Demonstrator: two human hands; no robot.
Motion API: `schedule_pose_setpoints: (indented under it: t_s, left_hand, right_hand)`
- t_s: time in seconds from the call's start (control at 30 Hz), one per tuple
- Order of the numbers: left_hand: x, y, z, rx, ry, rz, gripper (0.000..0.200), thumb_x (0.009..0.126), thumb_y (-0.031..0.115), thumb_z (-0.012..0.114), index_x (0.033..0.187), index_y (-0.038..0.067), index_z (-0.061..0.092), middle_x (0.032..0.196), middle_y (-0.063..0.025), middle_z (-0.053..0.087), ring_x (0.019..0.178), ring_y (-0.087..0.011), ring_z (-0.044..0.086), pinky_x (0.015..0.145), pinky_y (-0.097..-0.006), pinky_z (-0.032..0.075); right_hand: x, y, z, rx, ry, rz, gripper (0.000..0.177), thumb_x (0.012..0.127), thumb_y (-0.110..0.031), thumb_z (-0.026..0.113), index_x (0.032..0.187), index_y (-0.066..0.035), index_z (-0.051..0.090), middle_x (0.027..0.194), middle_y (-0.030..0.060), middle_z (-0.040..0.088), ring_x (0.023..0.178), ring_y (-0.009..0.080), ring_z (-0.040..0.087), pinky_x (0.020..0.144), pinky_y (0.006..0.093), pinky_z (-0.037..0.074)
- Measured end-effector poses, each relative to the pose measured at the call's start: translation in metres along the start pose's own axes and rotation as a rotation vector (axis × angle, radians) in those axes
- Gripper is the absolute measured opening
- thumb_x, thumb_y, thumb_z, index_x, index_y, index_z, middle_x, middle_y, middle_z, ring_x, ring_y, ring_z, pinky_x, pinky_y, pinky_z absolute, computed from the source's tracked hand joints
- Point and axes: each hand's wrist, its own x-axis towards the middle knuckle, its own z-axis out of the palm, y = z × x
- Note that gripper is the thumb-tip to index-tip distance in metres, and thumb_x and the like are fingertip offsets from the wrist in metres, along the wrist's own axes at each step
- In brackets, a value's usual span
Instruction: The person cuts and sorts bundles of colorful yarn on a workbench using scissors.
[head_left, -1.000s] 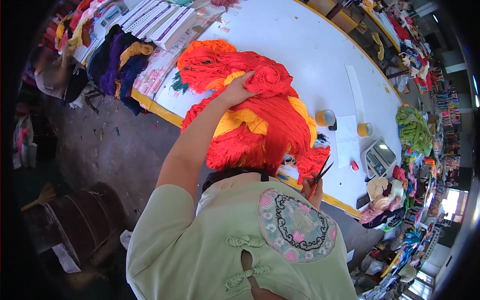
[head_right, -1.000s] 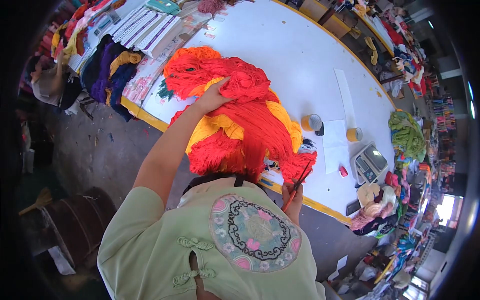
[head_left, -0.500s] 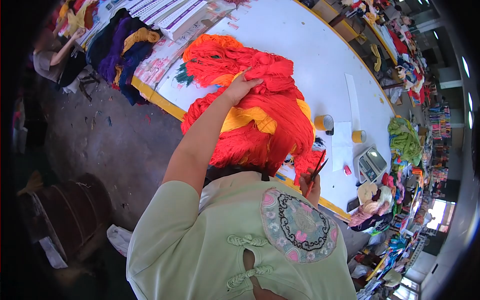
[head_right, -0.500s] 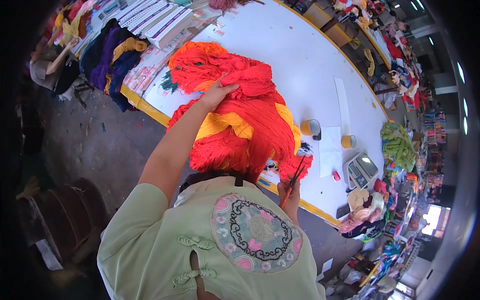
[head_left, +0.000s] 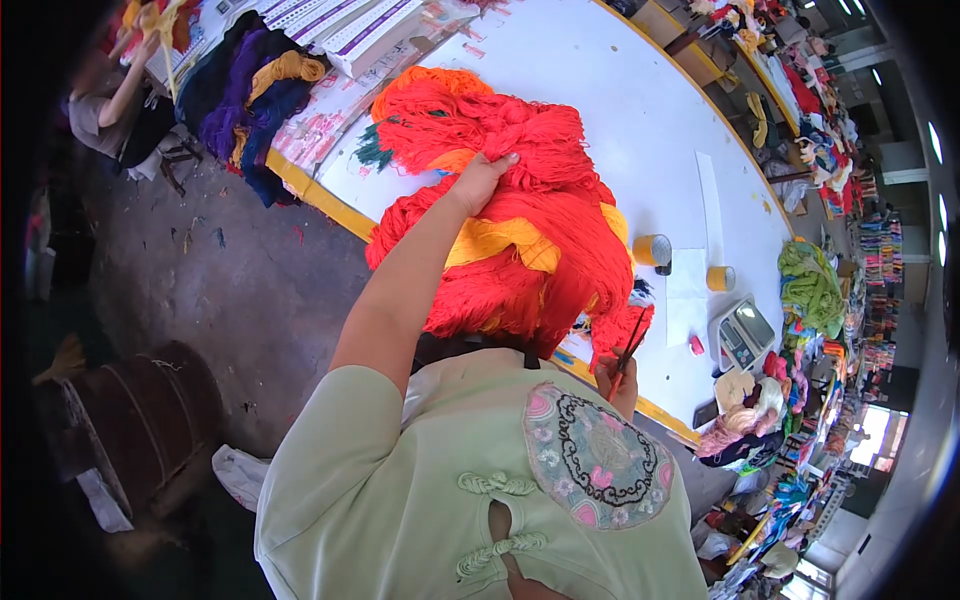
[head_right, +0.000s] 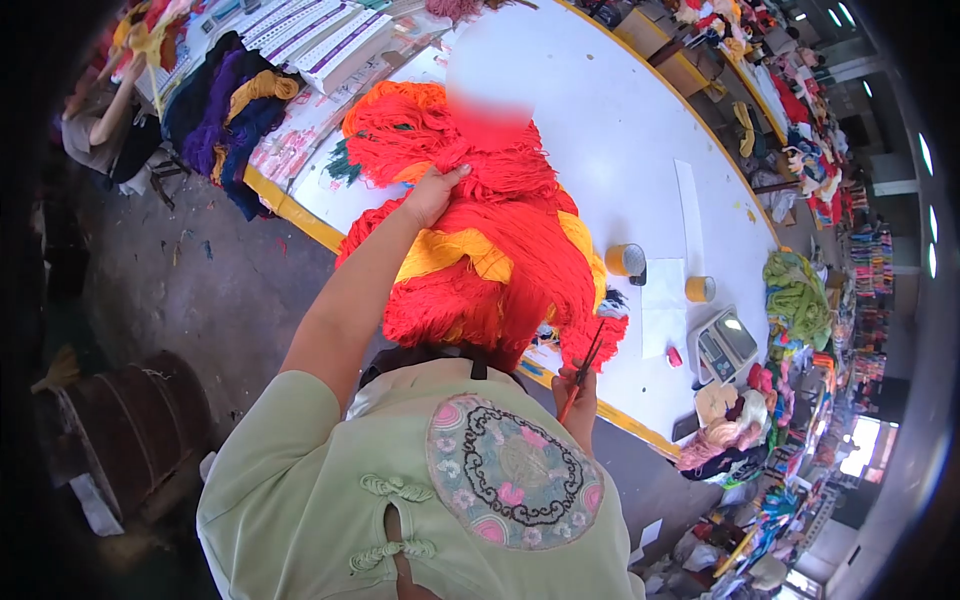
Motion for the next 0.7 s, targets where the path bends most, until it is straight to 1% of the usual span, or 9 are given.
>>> schedule_pose_setpoints:
  t_s: [0.1,0.2,0.3,0.43,0.47,0.5,0.57,0.67,0.7]
  left_hand:
    - [0.001,-0.001,-0.001,0.027,0.006,-0.007,0.039,0.096,0.017,0.061,0.131,0.001,0.052,0.125,-0.0097,0.061,0.112,-0.0218,0.060,0.098,-0.0384,0.049]
    - [0.001,0.000,-0.001,0.003,0.018,-0.025,0.040,0.096,0.013,0.060,0.133,0.004,0.049,0.129,-0.0110,0.060,0.117,-0.0244,0.058,0.099,-0.0419,0.049]
    - [-0.001,0.027,0.024,0.018,0.197,-0.079,0.040,0.093,0.012,0.062,0.131,0.003,0.053,0.125,-0.0097,0.062,0.114,-0.0227,0.059,0.099,-0.0389,0.048]
    - [0.040,0.074,0.057,0.111,0.159,0.090,0.035,0.092,0.012,0.064,0.125,0.003,0.055,0.119,-0.0102,0.064,0.107,-0.0223,0.063,0.090,-0.0380,0.052]
    - [0.059,0.084,0.060,0.051,0.148,0.096,0.031,0.092,0.012,0.064,0.121,0.002,0.057,0.114,-0.0097,0.066,0.103,-0.0212,0.065,0.086,-0.0378,0.054]
    - [0.066,0.101,0.075,0.083,0.140,0.130,0.025,0.092,0.011,0.064,0.115,0.003,0.059,0.112,-0.0086,0.066,0.103,-0.0216,0.065,0.084,-0.0385,0.055]
    - [0.079,0.131,0.112,0.134,0.048,0.289,0.042,0.095,0.021,0.061,0.132,0.002,0.052,0.127,-0.0111,0.061,0.116,-0.0235,0.060,0.099,-0.0379,0.050]
    - [0.087,0.175,0.174,0.097,0.037,0.418,0.031,0.096,0.016,0.059,0.126,0.008,0.055,0.121,-0.0113,0.063,0.111,-0.0300,0.062,0.094,-0.0458,0.052]
    - [0.088,0.188,0.193,0.101,-0.005,0.439,0.028,0.096,0.015,0.058,0.123,0.008,0.056,0.118,-0.0108,0.064,0.108,-0.0289,0.063,0.092,-0.0452,0.053]
  right_hand:
    - [-0.002,0.009,0.000,0.019,-0.012,0.031,0.040,0.089,-0.006,0.067,0.126,-0.006,0.051,0.098,0.0035,0.061,0.085,0.0099,0.055,0.079,0.0259,0.046]
    - [-0.007,0.024,-0.001,0.049,-0.017,0.078,0.045,0.089,-0.008,0.069,0.128,-0.007,0.049,0.102,0.0039,0.060,0.085,0.0092,0.055,0.081,0.0253,0.046]
    - [-0.012,0.038,-0.004,0.054,0.018,0.122,0.044,0.089,-0.009,0.069,0.128,-0.007,0.049,0.100,0.0038,0.061,0.085,0.0094,0.055,0.080,0.0250,0.046]
    - [-0.018,0.075,-0.018,0.058,0.047,0.201,0.044,0.090,-0.012,0.069,0.128,-0.006,0.050,0.096,0.0043,0.063,0.086,0.0105,0.056,0.080,0.0266,0.047]
    - [-0.022,0.083,-0.022,0.055,0.075,0.203,0.042,0.090,-0.010,0.069,0.127,-0.006,0.050,0.094,0.0031,0.063,0.083,0.0093,0.056,0.076,0.0251,0.046]
    - [-0.024,0.092,-0.026,0.053,0.102,0.200,0.040,0.090,-0.009,0.068,0.126,-0.007,0.051,0.092,0.0020,0.063,0.081,0.0080,0.055,0.073,0.0235,0.044]
    - [-0.023,0.111,-0.033,0.082,0.156,0.148,0.038,0.090,-0.006,0.068,0.125,-0.008,0.053,0.090,0.0011,0.063,0.077,0.0068,0.054,0.069,0.0225,0.044]
    - [-0.025,0.131,-0.052,0.129,0.189,0.260,0.043,0.089,-0.010,0.069,0.128,-0.007,0.050,0.099,0.0060,0.062,0.088,0.0125,0.057,0.079,0.0278,0.047]
    - [-0.023,0.145,-0.056,0.135,0.229,0.241,0.042,0.089,-0.009,0.068,0.127,-0.007,0.050,0.096,0.0052,0.062,0.081,0.0104,0.055,0.071,0.0261,0.046]
